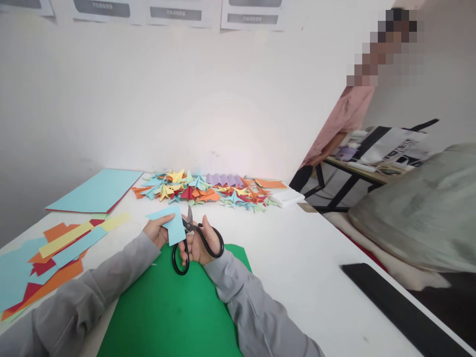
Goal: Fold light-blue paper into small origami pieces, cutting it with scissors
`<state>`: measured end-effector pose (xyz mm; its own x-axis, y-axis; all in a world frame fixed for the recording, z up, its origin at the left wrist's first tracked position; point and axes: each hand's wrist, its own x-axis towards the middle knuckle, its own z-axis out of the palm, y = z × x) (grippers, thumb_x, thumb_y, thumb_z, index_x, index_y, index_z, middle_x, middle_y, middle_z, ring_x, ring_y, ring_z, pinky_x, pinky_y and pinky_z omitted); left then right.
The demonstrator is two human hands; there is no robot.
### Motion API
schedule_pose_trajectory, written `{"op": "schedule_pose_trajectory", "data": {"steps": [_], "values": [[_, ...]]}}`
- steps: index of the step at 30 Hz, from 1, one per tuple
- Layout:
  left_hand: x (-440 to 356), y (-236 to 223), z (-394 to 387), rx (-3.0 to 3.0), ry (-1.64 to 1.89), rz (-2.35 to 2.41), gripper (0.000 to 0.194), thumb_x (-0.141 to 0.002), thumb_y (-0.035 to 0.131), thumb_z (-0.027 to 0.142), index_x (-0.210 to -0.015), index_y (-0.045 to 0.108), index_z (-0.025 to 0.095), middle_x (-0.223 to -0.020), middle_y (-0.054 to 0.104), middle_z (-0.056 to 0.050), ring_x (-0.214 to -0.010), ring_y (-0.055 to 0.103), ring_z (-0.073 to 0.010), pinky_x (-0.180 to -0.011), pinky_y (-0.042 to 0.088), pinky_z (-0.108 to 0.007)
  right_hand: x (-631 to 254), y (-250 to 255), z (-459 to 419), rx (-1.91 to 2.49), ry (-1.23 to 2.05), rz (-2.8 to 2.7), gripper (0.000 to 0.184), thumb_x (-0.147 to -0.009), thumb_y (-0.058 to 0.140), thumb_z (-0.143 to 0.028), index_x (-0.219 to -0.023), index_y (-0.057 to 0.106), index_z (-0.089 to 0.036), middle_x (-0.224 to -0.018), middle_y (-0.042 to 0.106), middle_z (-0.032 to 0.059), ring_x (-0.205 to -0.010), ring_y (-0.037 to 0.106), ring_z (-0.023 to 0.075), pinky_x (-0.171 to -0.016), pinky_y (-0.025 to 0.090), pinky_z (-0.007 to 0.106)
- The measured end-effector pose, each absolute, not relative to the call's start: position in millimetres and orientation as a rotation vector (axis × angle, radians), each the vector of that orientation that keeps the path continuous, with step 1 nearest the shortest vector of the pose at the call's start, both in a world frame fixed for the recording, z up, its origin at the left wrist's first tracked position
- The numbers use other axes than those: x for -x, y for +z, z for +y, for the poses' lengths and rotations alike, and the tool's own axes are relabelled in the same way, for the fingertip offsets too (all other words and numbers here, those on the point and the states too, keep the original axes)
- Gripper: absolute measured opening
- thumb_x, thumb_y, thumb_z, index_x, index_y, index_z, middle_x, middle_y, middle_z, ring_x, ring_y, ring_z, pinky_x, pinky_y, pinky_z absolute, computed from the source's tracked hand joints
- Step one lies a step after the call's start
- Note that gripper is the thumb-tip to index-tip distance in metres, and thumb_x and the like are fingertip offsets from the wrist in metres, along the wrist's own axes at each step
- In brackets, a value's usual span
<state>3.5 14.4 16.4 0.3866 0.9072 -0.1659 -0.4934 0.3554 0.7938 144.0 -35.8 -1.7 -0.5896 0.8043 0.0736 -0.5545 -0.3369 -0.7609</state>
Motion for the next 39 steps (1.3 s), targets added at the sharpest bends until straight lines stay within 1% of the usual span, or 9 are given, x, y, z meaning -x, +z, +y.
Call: {"op": "schedule_pose_trajectory", "data": {"steps": [6,9,16,22,26,35,39], "values": [[-1.8,10.1,17.1,-0.788,0.942,0.655,0.029,-0.062,0.058,0.016,-0.087,0.061,0.003,-0.061,0.064,-0.011,-0.057,0.059,-0.0196,-0.052,0.047,-0.03,-143.5,-4.1,-34.9,0.358,2.029,-0.949,0.064,-0.073,0.009,-0.065,-0.123,0.021,-0.026,-0.061,0.055,0.0005,-0.051,0.057,0.0193,-0.05,0.042,0.035],[-3.1,12.4,15.7,-0.777,0.977,0.673,0.03,-0.062,0.059,0.017,-0.089,0.06,0.003,-0.061,0.063,-0.01,-0.057,0.059,-0.0194,-0.052,0.047,-0.029,-141.1,-3.2,-35.0,0.366,1.995,-0.938,0.066,-0.072,0.009,-0.065,-0.122,0.021,-0.024,-0.061,0.056,0.0011,-0.051,0.057,0.0196,-0.048,0.042,0.035],[-4.0,20.0,12.9,-0.73,1.02,0.664,0.032,-0.064,0.058,0.018,-0.091,0.058,0.002,-0.064,0.064,-0.012,-0.059,0.06,-0.0203,-0.054,0.047,-0.03,-140.8,0.0,-36.3,0.387,1.956,-0.92,0.067,-0.073,0.007,-0.064,-0.123,0.023,-0.023,-0.06,0.055,0.0015,-0.048,0.055,0.0176,-0.046,0.041,0.032],[-3.1,11.0,16.7,-0.771,0.993,0.656,0.029,-0.063,0.058,0.015,-0.089,0.06,0.003,-0.066,0.064,-0.011,-0.059,0.059,-0.019,-0.054,0.047,-0.03,-141.0,0.0,-37.2,0.443,1.951,-0.929,0.064,-0.074,0.006,-0.063,-0.122,0.024,-0.024,-0.06,0.055,0.0006,-0.043,0.052,0.015,-0.045,0.041,0.031],[-4.3,6.5,17.0,-0.827,0.98,0.659,0.029,-0.061,0.059,0.014,-0.089,0.06,0.005,-0.067,0.064,-0.01,-0.057,0.058,-0.018,-0.051,0.047,-0.029,-138.3,0.2,-37.4,0.459,1.943,-0.899,0.062,-0.075,0.004,-0.062,-0.121,0.025,-0.025,-0.063,0.056,0.0014,-0.046,0.053,0.0154,-0.045,0.042,0.031],[-2.8,12.6,16.9,-0.751,0.976,0.681,0.03,-0.061,0.059,0.016,-0.088,0.06,0.004,-0.06,0.063,-0.009,-0.055,0.058,-0.0186,-0.052,0.047,-0.029,-138.0,2.6,-38.2,0.455,1.909,-0.906,0.065,-0.074,0.004,-0.063,-0.123,0.023,-0.023,-0.064,0.057,0.003,-0.046,0.054,0.016,-0.045,0.043,0.032],[-2.5,10.6,17.7,-0.762,0.972,0.663,0.029,-0.062,0.059,0.015,-0.088,0.061,0.004,-0.061,0.063,-0.01,-0.056,0.058,-0.0185,-0.052,0.047,-0.03,-137.8,3.0,-38.9,0.474,1.911,-0.899,0.065,-0.074,0.005,-0.063,-0.121,0.026,-0.023,-0.065,0.057,0.003,-0.045,0.052,0.0149,-0.045,0.042,0.031]]}}
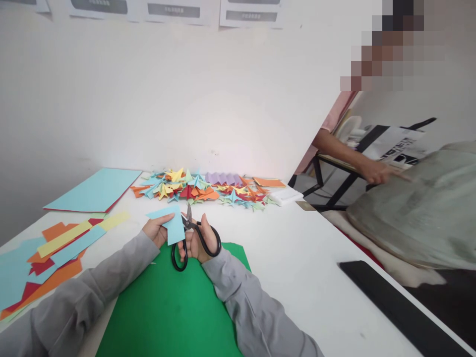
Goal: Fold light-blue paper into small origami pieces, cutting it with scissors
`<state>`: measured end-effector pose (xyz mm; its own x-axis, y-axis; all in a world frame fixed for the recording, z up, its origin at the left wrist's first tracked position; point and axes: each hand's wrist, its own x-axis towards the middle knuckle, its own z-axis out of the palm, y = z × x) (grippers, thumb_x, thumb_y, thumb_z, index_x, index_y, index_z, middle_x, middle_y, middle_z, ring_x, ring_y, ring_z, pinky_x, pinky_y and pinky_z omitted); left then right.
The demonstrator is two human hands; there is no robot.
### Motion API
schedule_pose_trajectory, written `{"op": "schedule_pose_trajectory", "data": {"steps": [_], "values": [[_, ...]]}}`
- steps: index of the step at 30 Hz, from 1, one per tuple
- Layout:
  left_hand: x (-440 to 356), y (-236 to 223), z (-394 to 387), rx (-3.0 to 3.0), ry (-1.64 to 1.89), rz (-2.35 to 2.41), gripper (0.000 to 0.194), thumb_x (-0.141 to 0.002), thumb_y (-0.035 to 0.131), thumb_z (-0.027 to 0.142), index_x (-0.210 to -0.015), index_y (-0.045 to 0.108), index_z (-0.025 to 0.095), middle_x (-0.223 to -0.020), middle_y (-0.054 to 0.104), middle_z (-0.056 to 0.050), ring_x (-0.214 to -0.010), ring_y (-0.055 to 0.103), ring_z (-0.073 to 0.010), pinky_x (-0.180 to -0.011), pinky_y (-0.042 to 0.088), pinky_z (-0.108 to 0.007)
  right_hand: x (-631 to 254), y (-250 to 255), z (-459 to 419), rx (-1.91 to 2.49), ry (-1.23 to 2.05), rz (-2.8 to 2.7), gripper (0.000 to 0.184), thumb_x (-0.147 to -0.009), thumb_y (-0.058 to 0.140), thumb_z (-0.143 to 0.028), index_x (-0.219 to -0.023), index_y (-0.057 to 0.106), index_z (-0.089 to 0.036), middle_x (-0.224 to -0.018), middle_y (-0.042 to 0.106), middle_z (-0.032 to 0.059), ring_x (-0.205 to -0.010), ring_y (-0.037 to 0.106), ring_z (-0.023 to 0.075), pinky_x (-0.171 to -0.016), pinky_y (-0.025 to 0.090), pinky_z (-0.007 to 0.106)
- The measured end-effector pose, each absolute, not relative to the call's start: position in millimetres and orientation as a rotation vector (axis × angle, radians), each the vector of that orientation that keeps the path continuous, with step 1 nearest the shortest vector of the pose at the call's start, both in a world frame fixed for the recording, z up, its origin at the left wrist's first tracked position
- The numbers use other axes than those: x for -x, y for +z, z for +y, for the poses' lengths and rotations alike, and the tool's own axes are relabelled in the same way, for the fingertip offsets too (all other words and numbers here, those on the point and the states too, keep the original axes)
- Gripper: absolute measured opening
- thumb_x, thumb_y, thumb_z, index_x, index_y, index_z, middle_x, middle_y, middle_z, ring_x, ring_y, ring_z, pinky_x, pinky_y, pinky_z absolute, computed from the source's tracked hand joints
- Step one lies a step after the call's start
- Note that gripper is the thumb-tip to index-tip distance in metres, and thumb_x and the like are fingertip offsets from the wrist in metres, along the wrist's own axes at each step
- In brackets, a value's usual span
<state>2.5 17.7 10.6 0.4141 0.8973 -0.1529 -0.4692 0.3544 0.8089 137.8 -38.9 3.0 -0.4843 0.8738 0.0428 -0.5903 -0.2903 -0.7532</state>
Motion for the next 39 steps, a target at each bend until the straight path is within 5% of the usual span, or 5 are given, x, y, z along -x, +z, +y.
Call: {"op": "schedule_pose_trajectory", "data": {"steps": [39], "values": [[-1.4,11.8,16.3,-0.805,0.862,0.632,0.035,-0.065,0.057,0.018,-0.098,0.056,0.005,-0.065,0.064,-0.012,-0.055,0.059,-0.02,-0.05,0.047,-0.032,-136.4,3.9,-38.4,0.558,1.864,-0.9,0.067,-0.073,0.005,-0.064,-0.122,0.028,-0.026,-0.063,0.055,0.0008,-0.046,0.052,0.0129,-0.05,0.043,0.031]]}}
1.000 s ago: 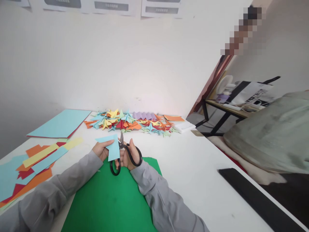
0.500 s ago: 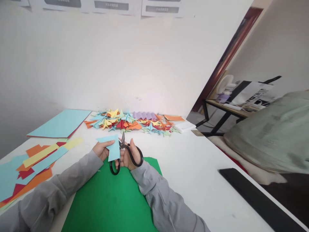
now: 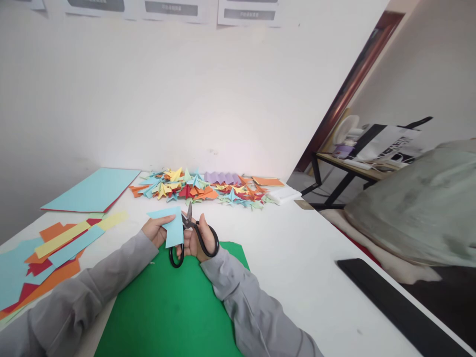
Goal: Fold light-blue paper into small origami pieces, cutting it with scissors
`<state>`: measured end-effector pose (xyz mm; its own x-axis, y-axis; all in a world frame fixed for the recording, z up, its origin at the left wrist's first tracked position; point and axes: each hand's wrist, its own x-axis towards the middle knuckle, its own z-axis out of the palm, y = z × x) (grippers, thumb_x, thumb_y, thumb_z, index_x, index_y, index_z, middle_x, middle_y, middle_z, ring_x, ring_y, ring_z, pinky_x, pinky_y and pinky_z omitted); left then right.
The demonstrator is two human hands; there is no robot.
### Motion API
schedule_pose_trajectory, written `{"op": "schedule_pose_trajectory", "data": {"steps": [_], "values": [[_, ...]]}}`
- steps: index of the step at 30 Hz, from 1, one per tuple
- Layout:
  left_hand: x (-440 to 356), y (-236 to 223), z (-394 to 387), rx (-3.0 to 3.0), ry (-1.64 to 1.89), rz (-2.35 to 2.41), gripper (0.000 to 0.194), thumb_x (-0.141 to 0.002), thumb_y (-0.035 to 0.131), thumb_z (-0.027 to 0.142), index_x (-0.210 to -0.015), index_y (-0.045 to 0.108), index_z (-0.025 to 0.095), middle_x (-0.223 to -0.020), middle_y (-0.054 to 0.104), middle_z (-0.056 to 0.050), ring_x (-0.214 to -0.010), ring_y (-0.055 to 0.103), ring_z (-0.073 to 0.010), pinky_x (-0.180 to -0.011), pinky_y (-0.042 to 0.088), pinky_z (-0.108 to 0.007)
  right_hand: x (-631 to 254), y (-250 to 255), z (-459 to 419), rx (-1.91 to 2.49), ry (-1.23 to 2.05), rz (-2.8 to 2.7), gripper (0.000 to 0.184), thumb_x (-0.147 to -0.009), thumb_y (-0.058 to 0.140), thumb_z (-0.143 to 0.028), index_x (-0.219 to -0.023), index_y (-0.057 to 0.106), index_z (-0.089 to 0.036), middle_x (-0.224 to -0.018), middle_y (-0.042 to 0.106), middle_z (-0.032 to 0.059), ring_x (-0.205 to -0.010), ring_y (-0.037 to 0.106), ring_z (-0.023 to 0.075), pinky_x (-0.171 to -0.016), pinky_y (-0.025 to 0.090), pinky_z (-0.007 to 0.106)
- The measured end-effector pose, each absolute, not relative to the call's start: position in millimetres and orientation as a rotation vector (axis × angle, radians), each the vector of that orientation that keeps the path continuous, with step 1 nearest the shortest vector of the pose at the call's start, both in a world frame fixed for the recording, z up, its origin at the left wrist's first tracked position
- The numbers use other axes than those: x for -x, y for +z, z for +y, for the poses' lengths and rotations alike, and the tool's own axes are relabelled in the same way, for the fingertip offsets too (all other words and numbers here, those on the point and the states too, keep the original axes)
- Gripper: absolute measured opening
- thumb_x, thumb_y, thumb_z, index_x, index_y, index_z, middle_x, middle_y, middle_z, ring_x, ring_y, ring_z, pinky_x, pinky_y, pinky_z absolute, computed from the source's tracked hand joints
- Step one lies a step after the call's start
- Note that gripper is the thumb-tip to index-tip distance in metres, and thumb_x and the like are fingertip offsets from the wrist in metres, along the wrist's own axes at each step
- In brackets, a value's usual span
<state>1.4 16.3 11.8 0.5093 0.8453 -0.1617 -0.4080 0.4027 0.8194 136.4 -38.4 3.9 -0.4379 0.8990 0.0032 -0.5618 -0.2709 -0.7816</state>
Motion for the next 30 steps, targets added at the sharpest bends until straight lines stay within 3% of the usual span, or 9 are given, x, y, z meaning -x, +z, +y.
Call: {"op": "schedule_pose_trajectory", "data": {"steps": [30], "values": [[-4.5,12.1,16.6,-0.767,0.968,0.76,0.034,-0.058,0.06,0.01,-0.092,0.058,0.005,-0.061,0.064,-0.01,-0.054,0.059,-0.0205,-0.049,0.048,-0.032,-137.1,3.8,-38.2,0.561,1.839,-0.905,0.066,-0.072,0.009,-0.065,-0.12,0.03,-0.025,-0.066,0.058,0.0023,-0.044,0.052,0.0133,-0.05,0.044,0.033]]}}
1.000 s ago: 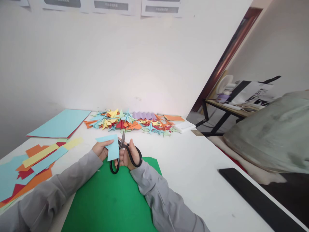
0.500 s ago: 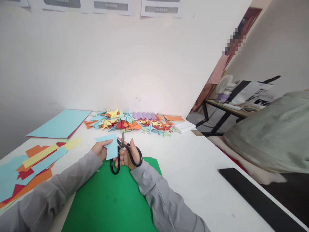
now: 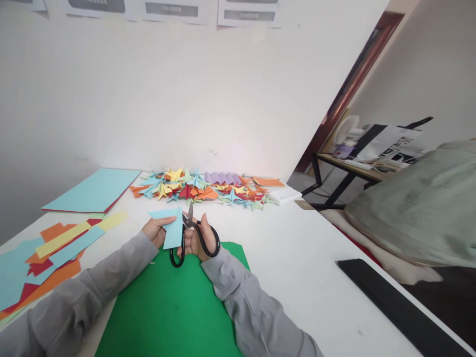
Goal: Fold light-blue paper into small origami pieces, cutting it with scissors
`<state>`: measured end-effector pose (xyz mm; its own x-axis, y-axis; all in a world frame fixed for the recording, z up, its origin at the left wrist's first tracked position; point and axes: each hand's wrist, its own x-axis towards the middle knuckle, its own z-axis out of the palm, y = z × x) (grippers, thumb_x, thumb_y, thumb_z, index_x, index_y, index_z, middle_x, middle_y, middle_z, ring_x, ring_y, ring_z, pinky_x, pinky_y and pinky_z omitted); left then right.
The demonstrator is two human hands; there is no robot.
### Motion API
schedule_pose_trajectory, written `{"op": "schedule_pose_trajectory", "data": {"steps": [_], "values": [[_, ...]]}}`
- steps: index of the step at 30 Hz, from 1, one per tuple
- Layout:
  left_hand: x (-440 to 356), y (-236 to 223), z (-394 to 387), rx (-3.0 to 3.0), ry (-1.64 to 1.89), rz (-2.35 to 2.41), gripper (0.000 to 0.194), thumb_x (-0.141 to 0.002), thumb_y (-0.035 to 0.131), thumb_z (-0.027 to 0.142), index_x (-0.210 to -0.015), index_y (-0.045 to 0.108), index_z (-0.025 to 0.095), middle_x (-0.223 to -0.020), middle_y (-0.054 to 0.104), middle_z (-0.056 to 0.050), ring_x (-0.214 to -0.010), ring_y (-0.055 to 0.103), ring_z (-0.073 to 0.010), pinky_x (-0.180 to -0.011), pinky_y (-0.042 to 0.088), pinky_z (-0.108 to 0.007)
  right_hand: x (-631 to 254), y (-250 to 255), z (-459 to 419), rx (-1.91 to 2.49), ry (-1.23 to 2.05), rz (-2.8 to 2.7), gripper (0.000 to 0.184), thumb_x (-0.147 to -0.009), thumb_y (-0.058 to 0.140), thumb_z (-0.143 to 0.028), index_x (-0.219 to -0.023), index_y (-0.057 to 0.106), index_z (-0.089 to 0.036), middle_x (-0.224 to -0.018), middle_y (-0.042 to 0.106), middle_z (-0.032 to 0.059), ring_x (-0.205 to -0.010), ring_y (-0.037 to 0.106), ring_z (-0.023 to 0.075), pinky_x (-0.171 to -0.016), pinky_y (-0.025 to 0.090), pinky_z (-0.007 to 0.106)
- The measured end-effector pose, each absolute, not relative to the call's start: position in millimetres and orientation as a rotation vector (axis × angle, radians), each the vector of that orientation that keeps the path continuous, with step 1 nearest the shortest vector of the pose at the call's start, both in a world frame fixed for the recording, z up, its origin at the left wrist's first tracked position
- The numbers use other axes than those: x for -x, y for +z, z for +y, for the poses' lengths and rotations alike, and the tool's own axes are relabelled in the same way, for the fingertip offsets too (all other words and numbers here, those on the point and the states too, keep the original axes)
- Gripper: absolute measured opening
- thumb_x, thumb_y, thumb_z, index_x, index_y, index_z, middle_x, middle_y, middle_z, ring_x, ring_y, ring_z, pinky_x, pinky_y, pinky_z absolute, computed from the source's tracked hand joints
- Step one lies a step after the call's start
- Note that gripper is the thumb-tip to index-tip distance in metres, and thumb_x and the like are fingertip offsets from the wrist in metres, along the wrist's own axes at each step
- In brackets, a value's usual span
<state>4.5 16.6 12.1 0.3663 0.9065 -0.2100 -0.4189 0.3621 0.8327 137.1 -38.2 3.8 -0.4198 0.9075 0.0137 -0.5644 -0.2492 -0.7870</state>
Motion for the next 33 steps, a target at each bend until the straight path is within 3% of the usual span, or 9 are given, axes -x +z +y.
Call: {"op": "schedule_pose_trajectory", "data": {"steps": [33], "values": [[-4.6,12.0,14.2,-0.792,0.917,0.735,0.034,-0.058,0.059,0.008,-0.093,0.057,0.006,-0.064,0.065,-0.011,-0.057,0.06,-0.0219,-0.053,0.05,-0.036,-136.4,3.4,-38.9,0.536,1.82,-0.875,0.062,-0.073,0.013,-0.064,-0.119,0.03,-0.026,-0.059,0.055,-0.0003,-0.046,0.054,0.0144,-0.05,0.044,0.031]]}}
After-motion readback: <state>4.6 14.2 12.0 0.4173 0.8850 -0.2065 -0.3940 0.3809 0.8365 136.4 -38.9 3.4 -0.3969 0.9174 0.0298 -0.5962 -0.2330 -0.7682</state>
